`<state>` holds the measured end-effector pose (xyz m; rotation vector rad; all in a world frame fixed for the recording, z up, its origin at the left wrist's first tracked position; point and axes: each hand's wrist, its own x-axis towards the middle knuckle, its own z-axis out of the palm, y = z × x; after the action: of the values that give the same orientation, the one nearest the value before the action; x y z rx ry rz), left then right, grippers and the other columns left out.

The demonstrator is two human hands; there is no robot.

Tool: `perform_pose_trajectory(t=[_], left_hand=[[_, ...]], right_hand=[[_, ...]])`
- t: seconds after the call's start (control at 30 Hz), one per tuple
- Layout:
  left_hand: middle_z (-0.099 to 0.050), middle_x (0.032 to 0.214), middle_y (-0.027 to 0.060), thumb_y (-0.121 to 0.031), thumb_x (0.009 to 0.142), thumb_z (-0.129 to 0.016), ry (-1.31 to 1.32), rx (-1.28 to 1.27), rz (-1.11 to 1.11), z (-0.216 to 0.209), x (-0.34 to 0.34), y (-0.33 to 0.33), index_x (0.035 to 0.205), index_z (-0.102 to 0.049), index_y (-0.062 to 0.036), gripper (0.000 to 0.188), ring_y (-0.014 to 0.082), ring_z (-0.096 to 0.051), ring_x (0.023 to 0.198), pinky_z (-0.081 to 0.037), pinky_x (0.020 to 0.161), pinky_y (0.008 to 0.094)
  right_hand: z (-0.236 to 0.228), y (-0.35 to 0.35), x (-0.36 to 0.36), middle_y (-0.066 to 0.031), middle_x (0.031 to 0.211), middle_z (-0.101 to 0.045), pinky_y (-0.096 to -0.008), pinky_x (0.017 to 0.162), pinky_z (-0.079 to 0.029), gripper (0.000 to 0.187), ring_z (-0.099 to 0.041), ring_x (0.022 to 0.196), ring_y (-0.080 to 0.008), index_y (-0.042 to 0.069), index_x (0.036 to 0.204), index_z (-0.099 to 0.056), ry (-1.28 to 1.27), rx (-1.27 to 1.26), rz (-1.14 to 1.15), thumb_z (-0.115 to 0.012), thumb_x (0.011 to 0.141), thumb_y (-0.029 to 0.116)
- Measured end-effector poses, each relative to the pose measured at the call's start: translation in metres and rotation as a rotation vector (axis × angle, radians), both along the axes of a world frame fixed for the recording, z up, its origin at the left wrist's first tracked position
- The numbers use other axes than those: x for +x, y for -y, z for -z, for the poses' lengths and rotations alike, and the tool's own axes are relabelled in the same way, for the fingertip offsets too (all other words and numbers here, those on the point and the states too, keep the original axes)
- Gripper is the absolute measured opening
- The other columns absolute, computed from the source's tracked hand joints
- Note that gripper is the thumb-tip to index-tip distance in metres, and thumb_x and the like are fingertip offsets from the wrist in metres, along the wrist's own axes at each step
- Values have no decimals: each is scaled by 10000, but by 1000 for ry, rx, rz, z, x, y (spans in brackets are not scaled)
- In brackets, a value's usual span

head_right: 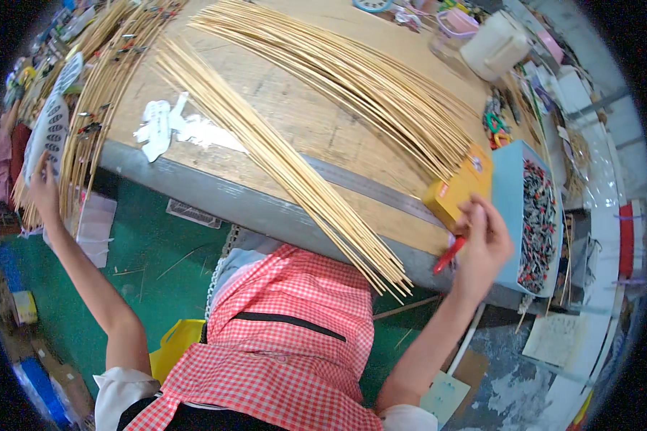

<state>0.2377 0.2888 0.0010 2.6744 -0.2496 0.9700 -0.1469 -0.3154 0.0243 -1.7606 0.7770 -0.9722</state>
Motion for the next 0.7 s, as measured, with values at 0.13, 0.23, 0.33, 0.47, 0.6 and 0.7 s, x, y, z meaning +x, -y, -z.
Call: perform_pose_trajectory(t=[0.13,0.23,0.33,0.47,0.6,0.7], left_hand=[[-652,1108,120,-101,930,-518,80,-54,80,-18,-60,52,1173,-617,-46,267,221,-616,1016,-451,861,317],[-646,1106,99,-61,923,-529,47,-157,177,-21,-101,97,1159,-620,-28,255,206,-602,1026,-446,880,313],[-631,1102,96,-18,913,-532,-12,-249,304,-13,-123,122,1137,-625,-11,242,195,-580,1042,-425,914,298],[-633,1074,94,2,904,-533,-92,-279,332,-7,-142,147,1109,-629,-3,226,195,-580,1030,-411,912,283],[-627,1048,98,10,894,-540,-121,-252,380,-5,-147,162,1087,-624,9,210,198,-581,1001,-415,893,280],[-626,1012,103,28,884,-536,-156,-297,439,-5,-150,177,1056,-623,22,192,198,-586,982,-422,873,275]], right_hand=[[8,3,52,-138,897,-642,-346,731,-486,152,-603,788,-270,-6,971,-648,-341,-719,-125,-597,837,45],[18,5,87,-142,909,-594,-391,756,-484,116,-576,865,-321,1,891,-627,-532,-1014,-134,-587,786,27],[32,16,103,-132,907,-572,-406,746,-482,90,-566,877,-318,2,848,-606,-663,-1125,-100,-568,767,20],[42,28,107,-118,900,-574,-403,728,-481,56,-567,885,-302,1,818,-594,-660,-1134,-82,-575,771,25],[30,15,98,-121,852,-578,-386,688,-474,45,-578,827,-304,-3,828,-611,-505,-1036,-128,-598,790,17],[23,9,84,-121,803,-602,-349,647,-461,58,-580,727,-286,-4,855,-635,-384,-912,-142,-608,805,4]])
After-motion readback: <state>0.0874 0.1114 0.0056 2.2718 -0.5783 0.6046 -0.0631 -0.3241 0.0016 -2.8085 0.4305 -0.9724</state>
